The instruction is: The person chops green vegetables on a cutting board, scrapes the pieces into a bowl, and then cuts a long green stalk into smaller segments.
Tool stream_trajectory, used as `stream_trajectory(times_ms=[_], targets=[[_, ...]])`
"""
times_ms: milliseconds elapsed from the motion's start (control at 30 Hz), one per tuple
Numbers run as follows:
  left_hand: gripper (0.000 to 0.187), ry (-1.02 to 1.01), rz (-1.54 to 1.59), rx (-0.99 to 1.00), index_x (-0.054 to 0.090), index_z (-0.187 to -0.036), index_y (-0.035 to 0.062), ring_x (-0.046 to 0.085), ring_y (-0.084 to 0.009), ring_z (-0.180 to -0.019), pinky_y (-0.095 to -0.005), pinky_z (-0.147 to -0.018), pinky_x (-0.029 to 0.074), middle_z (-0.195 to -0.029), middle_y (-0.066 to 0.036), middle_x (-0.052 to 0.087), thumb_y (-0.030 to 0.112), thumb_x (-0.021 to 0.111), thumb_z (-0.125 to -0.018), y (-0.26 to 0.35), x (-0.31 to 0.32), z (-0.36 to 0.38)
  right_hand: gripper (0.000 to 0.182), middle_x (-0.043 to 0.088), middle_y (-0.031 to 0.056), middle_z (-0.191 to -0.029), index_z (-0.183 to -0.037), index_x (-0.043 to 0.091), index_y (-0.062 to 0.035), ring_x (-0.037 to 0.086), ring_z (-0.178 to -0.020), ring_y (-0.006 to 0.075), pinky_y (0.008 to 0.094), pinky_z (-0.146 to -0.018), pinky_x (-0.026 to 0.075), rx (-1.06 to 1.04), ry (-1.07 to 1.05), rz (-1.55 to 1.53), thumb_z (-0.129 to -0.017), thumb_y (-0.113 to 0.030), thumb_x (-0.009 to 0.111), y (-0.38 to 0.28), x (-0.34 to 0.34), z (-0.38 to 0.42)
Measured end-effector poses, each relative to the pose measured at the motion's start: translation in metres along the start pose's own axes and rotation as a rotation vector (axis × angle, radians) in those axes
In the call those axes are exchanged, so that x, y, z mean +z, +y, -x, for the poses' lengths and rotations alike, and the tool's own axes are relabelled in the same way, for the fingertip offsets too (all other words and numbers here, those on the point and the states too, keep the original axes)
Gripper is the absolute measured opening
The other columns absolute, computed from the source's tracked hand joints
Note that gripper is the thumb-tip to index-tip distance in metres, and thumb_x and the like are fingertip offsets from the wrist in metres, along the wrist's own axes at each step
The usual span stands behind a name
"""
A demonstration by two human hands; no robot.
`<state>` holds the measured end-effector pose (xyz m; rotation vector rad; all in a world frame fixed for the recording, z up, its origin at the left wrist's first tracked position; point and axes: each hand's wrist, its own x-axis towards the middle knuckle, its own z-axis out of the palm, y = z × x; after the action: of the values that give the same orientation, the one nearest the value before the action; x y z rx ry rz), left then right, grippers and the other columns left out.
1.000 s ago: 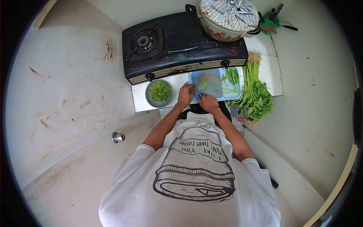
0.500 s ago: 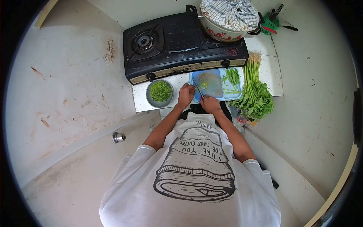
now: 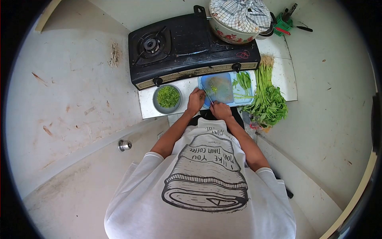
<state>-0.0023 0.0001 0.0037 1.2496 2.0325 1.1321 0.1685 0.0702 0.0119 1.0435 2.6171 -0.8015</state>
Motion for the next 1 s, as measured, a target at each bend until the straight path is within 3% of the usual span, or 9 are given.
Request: stream_trajectory(times_ms=[267, 467, 667, 1000], targets=[[0.01, 0.007, -0.007, -0.002, 0.072, -0.093, -0.0027, 0.069, -0.0335, -0.081, -0.0402, -0.075, 0.056, -0.088, -0.018, 0.065, -0.003, 0.068, -0.084, 0.003, -0.001, 0.0, 0.046, 0.072, 0.0268, -0.081, -0.094, 0.068, 0.0019, 0.072, -0.078, 0.0437, 0.0533, -0.075, 0.058, -0.032, 0.028, -0.021, -0.102, -0.039, 0.049, -0.002, -0.002, -0.007], [0.011, 0.0, 0.057, -0.053, 0.071, -0.092, -0.0049, 0.071, -0.0297, -0.078, -0.0375, -0.072, 0.057, -0.087, -0.018, 0.065, -0.006, 0.068, -0.082, -0.004, 0.002, -0.003, 0.047, 0.073, 0.0257, -0.09, -0.094, 0.07, 0.0008, 0.073, -0.085, 0.0424, 0.0517, -0.079, 0.058, 0.058, -0.073, 0.017, -0.103, -0.039, 0.046, -0.002, -0.014, 0.01], [0.011, 0.012, 0.035, -0.009, 0.071, -0.093, -0.0039, 0.069, -0.0312, -0.079, -0.039, -0.073, 0.056, -0.087, -0.018, 0.063, -0.005, 0.069, -0.082, 0.001, 0.001, -0.001, 0.048, 0.072, 0.0274, -0.086, -0.1, 0.068, 0.001, 0.073, -0.082, 0.0439, 0.054, -0.076, 0.058, 0.022, -0.03, 0.003, -0.1, -0.044, 0.052, 0.009, -0.004, 0.005], [0.008, 0.014, 0.045, 0.006, 0.07, -0.091, -0.0036, 0.068, -0.0336, -0.078, -0.0401, -0.072, 0.054, -0.087, -0.018, 0.062, -0.004, 0.068, -0.084, -0.001, 0.002, 0.0, 0.049, 0.071, 0.0271, -0.085, -0.101, 0.068, 0.0011, 0.071, -0.082, 0.0458, 0.0551, -0.078, 0.057, 0.013, -0.025, -0.038, -0.1, -0.045, 0.052, 0.01, -0.003, 0.006]])
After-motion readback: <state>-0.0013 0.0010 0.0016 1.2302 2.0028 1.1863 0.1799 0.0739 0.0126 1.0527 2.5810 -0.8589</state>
